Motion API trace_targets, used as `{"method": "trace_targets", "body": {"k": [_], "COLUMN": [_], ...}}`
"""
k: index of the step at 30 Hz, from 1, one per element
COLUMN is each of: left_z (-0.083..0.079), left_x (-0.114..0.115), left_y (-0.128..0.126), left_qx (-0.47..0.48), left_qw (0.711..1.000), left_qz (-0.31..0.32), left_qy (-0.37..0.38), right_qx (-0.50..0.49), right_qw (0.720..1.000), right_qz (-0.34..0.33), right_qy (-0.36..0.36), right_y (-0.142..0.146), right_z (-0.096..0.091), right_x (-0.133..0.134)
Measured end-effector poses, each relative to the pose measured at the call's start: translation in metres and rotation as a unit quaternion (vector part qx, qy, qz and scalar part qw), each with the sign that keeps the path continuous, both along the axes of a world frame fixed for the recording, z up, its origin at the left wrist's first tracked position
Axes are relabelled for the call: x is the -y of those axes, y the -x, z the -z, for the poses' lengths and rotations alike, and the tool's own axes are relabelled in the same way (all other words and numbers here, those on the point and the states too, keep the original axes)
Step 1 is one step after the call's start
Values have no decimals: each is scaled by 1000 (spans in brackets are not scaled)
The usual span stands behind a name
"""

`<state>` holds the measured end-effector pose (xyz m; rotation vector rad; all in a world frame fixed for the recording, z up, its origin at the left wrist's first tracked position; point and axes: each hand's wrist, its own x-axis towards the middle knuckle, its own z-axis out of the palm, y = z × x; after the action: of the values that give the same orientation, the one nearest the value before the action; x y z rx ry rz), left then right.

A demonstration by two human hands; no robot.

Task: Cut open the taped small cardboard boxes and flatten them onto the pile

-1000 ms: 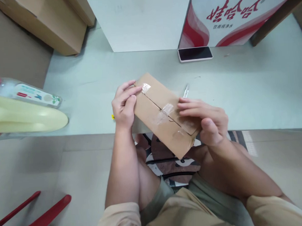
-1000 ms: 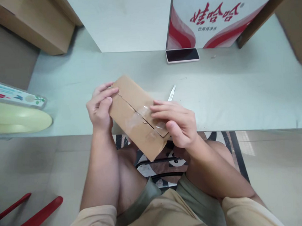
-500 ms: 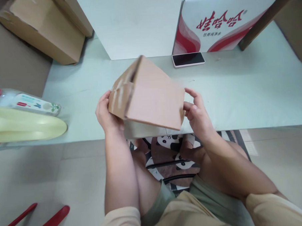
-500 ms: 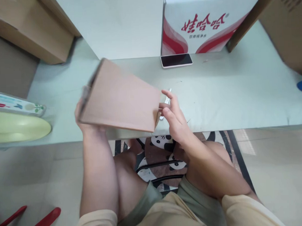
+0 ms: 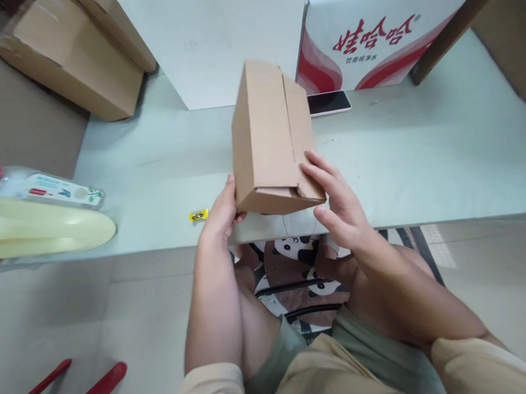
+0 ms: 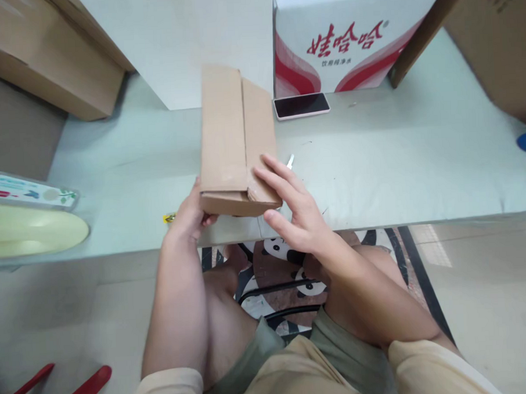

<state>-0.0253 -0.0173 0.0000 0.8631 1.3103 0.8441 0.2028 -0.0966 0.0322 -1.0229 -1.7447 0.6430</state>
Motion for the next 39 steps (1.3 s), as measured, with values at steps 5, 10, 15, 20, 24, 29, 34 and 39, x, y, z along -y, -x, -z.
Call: {"method": "trace_targets", "body": {"k": [5, 10, 15, 20, 24, 29, 34, 39], "left_z": [-11, 1, -1, -3, 1, 1, 3, 4], "left_x": [5, -6, -6, -1, -1, -1, -2, -1], "left_y": [-1, 4, 7, 6, 5, 2, 2, -1], "left_qx": [-119, -298, -190, -195, -202, -180, -181, -193], "left_qw": [980, 936, 827, 796, 809, 821, 819, 809], "left_qz": [162, -22, 9, 64, 46, 29, 28, 15], "left_qy": [-7, -187, -529, -569, -550, -541, -543, -554], "right_qx": [11, 53, 85, 58, 93, 338, 334, 96], "right_qw": [1000, 999, 994, 998, 972, 883, 873, 954], "right_qz": [24, -9, -67, -2, 202, 142, 187, 248], "right_qy": [17, 11, -25, 6, 70, 293, 301, 138], "right_y": [-6, -2, 5, 2, -5, -6, -4, -9], "right_z": [2, 6, 9, 8, 14, 20, 18, 12], "right_x": [-2, -8, -11, -10, -20, -29, -30, -25]}}
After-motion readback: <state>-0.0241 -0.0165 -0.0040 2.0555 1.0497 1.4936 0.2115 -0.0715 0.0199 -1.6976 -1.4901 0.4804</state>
